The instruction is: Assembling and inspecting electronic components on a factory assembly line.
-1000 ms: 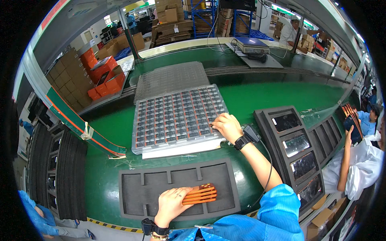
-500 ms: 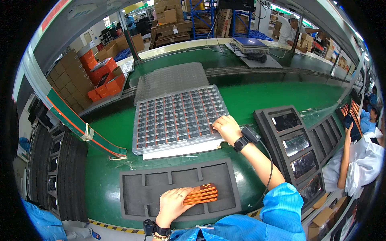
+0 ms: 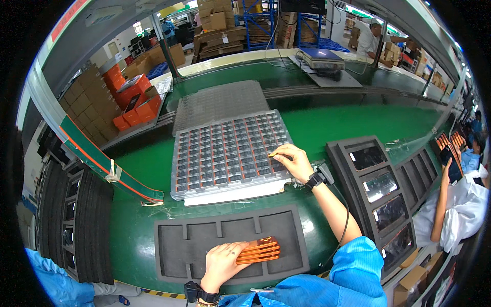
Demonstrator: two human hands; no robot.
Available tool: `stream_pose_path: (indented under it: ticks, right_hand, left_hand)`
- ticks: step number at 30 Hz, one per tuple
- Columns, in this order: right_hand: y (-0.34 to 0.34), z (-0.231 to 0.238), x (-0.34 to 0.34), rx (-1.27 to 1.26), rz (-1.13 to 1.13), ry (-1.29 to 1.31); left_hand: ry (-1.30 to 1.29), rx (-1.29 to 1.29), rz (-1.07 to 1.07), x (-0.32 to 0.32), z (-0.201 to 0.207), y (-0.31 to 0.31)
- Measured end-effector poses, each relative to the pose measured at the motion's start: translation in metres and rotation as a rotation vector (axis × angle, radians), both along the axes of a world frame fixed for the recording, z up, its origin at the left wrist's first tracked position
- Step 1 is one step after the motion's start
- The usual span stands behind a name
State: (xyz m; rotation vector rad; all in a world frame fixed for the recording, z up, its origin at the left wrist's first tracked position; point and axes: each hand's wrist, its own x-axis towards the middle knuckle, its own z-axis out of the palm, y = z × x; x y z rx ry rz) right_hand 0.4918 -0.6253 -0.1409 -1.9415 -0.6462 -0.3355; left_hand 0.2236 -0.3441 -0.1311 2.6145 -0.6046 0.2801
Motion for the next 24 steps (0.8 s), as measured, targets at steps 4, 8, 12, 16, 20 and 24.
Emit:
stream_pose_path:
  ticks: [4,8,12,16,20,24]
  right_hand:
    - [-0.002,0.0,0.016,-0.326,-0.211,-0.298]
    - [-0.003,-0.01,0.026,-0.591,-0.259,-0.502]
    - [-0.001,-0.01,0.027,-0.705,-0.203,-0.476]
    - [-0.001,-0.001,0.023,-0.77,-0.134,-0.379]
    - [0.002,-0.006,0.027,-0.803,-0.098,-0.368]
    - [0.005,-0.004,0.023,-0.785,-0.073,-0.369]
  left_hand:
    - [-0.004,-0.004,-0.011,0.001,0.0,-0.001]
    - [-0.011,-0.016,-0.003,0.002,0.0,-0.001]
    - [-0.042,-0.005,-0.014,0.004,-0.001,0.0]
    - [-0.045,-0.026,-0.014,0.004,-0.001,0.0]
    - [-0.048,-0.024,-0.011,0.005,-0.002,0.0]
    - [-0.052,-0.03,-0.022,0.007,0.001,0.001]
